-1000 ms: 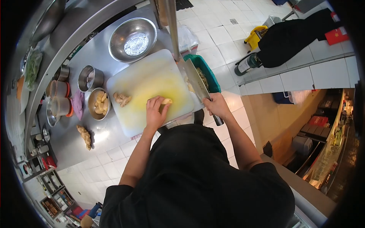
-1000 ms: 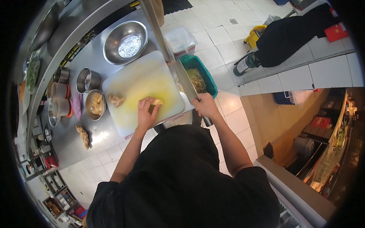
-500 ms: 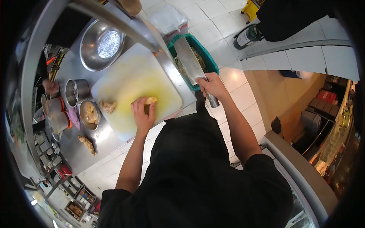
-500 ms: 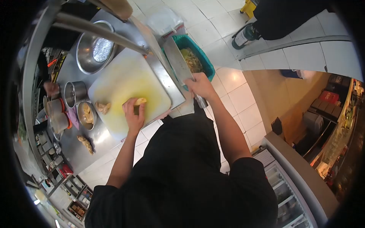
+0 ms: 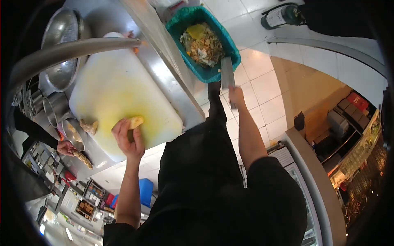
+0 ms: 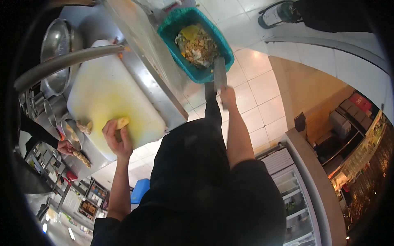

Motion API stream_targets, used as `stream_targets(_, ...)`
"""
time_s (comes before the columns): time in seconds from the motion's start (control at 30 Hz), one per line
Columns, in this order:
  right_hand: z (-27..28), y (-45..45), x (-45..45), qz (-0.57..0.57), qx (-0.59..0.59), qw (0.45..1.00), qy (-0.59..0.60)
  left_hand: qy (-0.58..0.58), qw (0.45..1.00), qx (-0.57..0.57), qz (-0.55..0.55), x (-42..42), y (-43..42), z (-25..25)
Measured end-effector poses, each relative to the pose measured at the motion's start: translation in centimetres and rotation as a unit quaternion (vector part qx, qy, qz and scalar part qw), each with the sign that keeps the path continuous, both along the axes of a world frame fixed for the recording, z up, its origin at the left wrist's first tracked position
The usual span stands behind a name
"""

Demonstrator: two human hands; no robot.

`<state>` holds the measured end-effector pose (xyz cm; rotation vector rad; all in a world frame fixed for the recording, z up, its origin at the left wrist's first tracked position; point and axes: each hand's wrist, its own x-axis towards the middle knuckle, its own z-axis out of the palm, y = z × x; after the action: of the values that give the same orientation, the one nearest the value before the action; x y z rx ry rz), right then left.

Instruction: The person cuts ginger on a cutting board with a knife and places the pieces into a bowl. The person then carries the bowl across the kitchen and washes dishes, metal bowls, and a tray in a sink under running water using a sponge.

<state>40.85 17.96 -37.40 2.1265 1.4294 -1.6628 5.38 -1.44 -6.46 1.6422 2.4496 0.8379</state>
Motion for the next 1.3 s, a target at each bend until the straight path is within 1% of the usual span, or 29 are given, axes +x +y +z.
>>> stream_targets(0.03,2.7,-1.9,1.7,-0.016,-0.019,1.000,-0.007,-0.025,1.000,0.007,0.003,-0.1,-0.1,-0.2)
stream_targets(0.07,4.6,-3.4,3.7,-0.004,-0.007,1.000,-0.002,-0.047,0.999,0.014,0.008,-0.3,-0.2,-0.1)
stream_targets(0.1,10.0,-3.5,3.8,-0.026,-0.041,0.999,-0.011,-0.062,0.998,0.022,0.007,-0.3,0.1,0.0)
stream_targets(0.13,10.3,-5.1,5.8,0.030,0.023,0.999,-0.037,-0.073,0.997,0.025,0.011,-0.2,0.1,0.4)
stream_targets(0.17,13.6,-6.2,5.5,0.105,0.160,0.981,-0.045,-0.100,0.994,0.028,0.026,0.1,0.0,0.7)
stream_targets(0.2,18.5,-5.7,4.5,0.172,0.299,0.937,-0.054,-0.130,0.990,0.035,0.040,0.0,0.0,0.8)
stream_targets(0.23,23.0,-5.1,2.8,0.179,0.309,0.933,-0.045,-0.123,0.990,0.046,0.049,-0.2,-0.2,0.7)
stream_targets(0.3,31.0,-4.9,-0.9,0.202,0.339,0.917,0.051,-0.153,0.985,0.065,0.041,-0.2,-0.1,0.2)
stream_targets(0.33,32.8,-5.2,-2.3,0.217,0.413,0.878,0.113,-0.156,0.984,0.077,0.043,-0.1,-0.3,0.3)
stream_targets(0.37,37.1,-5.0,-4.3,0.268,0.347,0.891,0.119,-0.176,0.981,0.070,0.049,-0.1,-0.3,0.5)
stream_targets(0.4,39.9,-5.3,-6.6,0.299,0.347,0.880,0.124,-0.194,0.977,0.065,0.053,-0.1,-0.2,0.5)
stream_targets(0.43,41.0,-5.6,-8.6,0.317,0.373,0.861,0.142,-0.195,0.976,0.076,0.052,0.0,-0.2,0.7)
stream_targets(0.47,42.5,-5.9,-10.7,0.347,0.353,0.861,0.117,-0.179,0.980,0.075,0.039,-0.1,-0.3,0.7)
stream_targets(0.5,42.6,-6.0,-12.3,0.373,0.381,0.836,0.130,-0.162,0.984,0.074,0.026,-0.2,-0.2,0.8)
stream_targets(0.53,41.9,-5.8,-13.8,0.374,0.390,0.832,0.127,-0.162,0.983,0.084,0.025,-0.3,-0.2,0.9)
stream_targets(0.6,39.8,-5.6,-16.1,0.529,0.320,0.785,0.049,-0.162,0.982,0.088,0.032,-0.2,-0.1,1.0)
stream_targets(0.73,40.5,-8.6,-17.3,0.547,0.366,0.752,0.036,-0.184,0.976,0.103,0.047,-0.8,-0.4,-0.1)
stream_targets(0.8,42.7,-10.5,-16.9,0.582,0.336,0.740,0.014,-0.201,0.971,0.118,0.041,-0.9,-0.5,-0.5)
stream_targets(0.87,44.1,-11.5,-16.1,0.573,0.339,0.746,0.021,-0.203,0.971,0.124,0.033,-0.8,-0.5,0.2)
stream_targets(0.93,45.2,-11.9,-15.6,0.584,0.287,0.759,0.003,-0.205,0.970,0.126,0.026,-0.7,-0.8,0.6)
stream_targets(0.97,45.0,-12.1,-15.6,0.586,0.285,0.759,0.002,-0.204,0.971,0.123,0.028,-0.7,-0.8,0.6)
stream_targets(1.03,43.8,-12.1,-15.8,0.566,0.298,0.768,0.005,-0.203,0.971,0.121,0.029,-0.8,-0.7,0.3)
stream_targets(1.07,42.3,-11.9,-16.4,0.566,0.299,0.768,0.005,-0.211,0.970,0.121,0.029,-0.8,-0.7,-0.1)
stream_targets(1.13,37.8,-10.5,-18.1,0.546,0.361,0.755,0.025,-0.217,0.968,0.122,0.028,-0.7,-0.7,-0.1)
stream_targets(1.17,36.1,-9.4,-18.8,0.543,0.364,0.756,0.027,-0.219,0.968,0.118,0.037,-0.5,-0.6,0.1)
stream_targets(1.2,34.7,-8.2,-19.6,0.531,0.368,0.761,0.062,-0.221,0.967,0.114,0.047,-0.5,-0.5,0.3)
stream_targets(1.23,35.1,-7.3,-20.5,0.517,0.371,0.765,0.096,-0.217,0.969,0.113,0.044,-0.6,-0.6,0.2)
stream_targets(1.27,35.7,-6.4,-20.5,0.513,0.373,0.767,0.097,-0.203,0.971,0.120,0.042,-0.6,-0.6,-0.2)
stream_targets(1.3,39.2,-5.0,-20.5,0.451,0.225,0.849,0.158,-0.189,0.973,0.129,0.042,-0.6,-0.4,-0.4)
